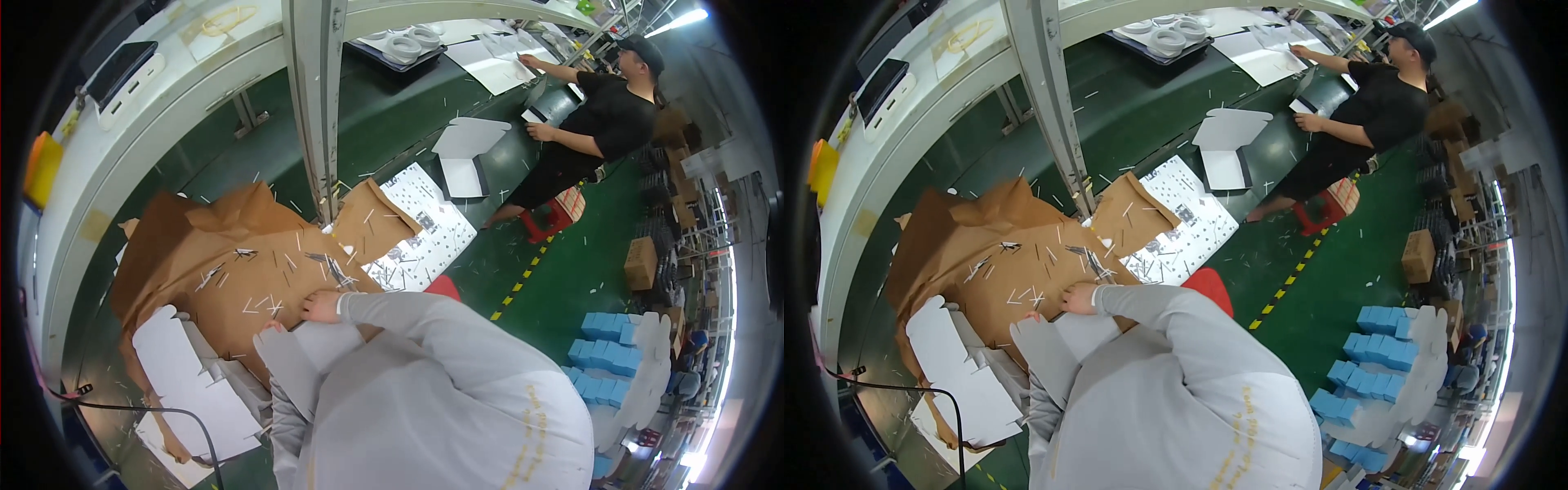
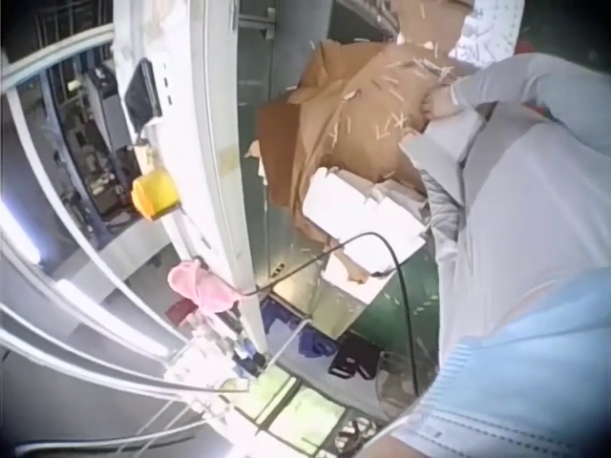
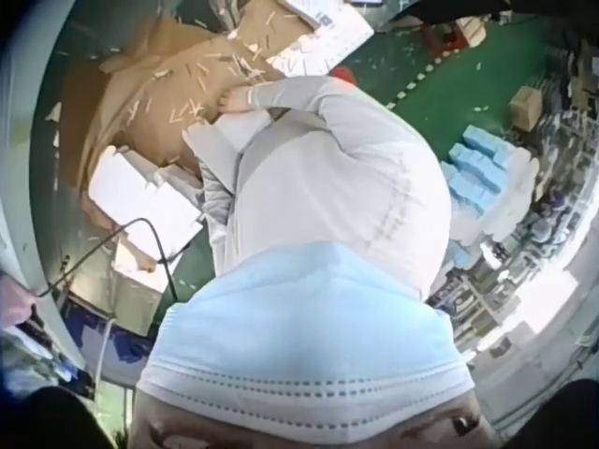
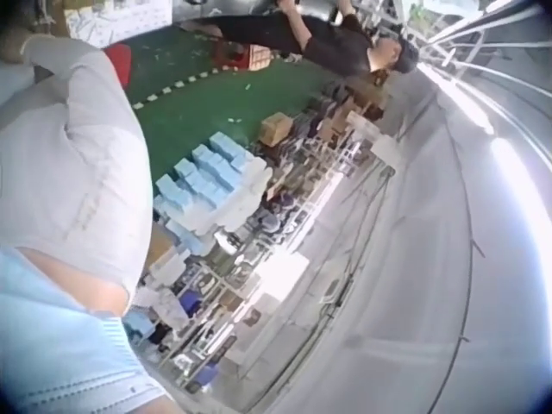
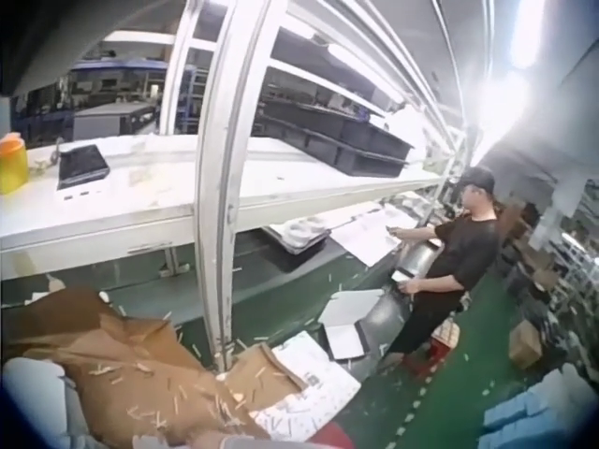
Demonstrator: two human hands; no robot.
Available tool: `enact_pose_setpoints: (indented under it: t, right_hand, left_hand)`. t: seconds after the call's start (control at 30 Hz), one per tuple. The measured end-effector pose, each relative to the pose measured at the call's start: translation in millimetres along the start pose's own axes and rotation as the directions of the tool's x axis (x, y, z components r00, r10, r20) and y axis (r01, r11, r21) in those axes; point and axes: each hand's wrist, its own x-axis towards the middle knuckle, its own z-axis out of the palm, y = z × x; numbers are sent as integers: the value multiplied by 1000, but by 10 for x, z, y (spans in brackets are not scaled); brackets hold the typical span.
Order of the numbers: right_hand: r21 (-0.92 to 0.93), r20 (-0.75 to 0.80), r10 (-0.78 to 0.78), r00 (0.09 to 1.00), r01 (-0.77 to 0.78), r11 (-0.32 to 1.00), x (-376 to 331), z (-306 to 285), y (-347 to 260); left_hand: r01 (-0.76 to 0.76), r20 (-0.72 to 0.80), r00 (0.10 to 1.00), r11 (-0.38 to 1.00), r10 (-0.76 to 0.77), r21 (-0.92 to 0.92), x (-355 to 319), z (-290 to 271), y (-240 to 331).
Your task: Folding white cardboard boxes at an assembly line station.
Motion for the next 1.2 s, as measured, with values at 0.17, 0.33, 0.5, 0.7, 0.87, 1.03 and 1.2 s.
enact_pose_setpoints:
  t: [0.17,0.33,0.5,0.7,0.87,1.03,1.2]
  right_hand:
    - [-63,203,-47,978,61,996,-290,-344,248]
    - [-102,165,150,975,-135,986,-310,-455,56]
    - [-123,234,82,969,-54,991,-216,-357,-102]
    - [-146,-579,314,753,-474,868,-659,-315,123]
    - [199,-263,884,386,-875,441,-1814,-1462,1011]
    - [33,-486,872,-55,-998,-45,-2457,-1183,1668]
    - [547,-371,803,467,-589,595,-1371,-446,920]
  left_hand:
    - [-170,-252,859,714,445,680,483,-1877,1585]
    - [-88,-234,957,940,172,331,125,-1042,632]
    - [320,182,930,460,-319,-828,-76,-174,-38]
    - [185,97,886,154,-453,-971,125,-988,149]
    - [487,-600,663,867,-448,-109,-200,-2191,-95]
    - [741,-323,670,625,-668,245,-878,-2040,-610]
    - [673,-224,739,687,-635,274,-710,-2056,-25]
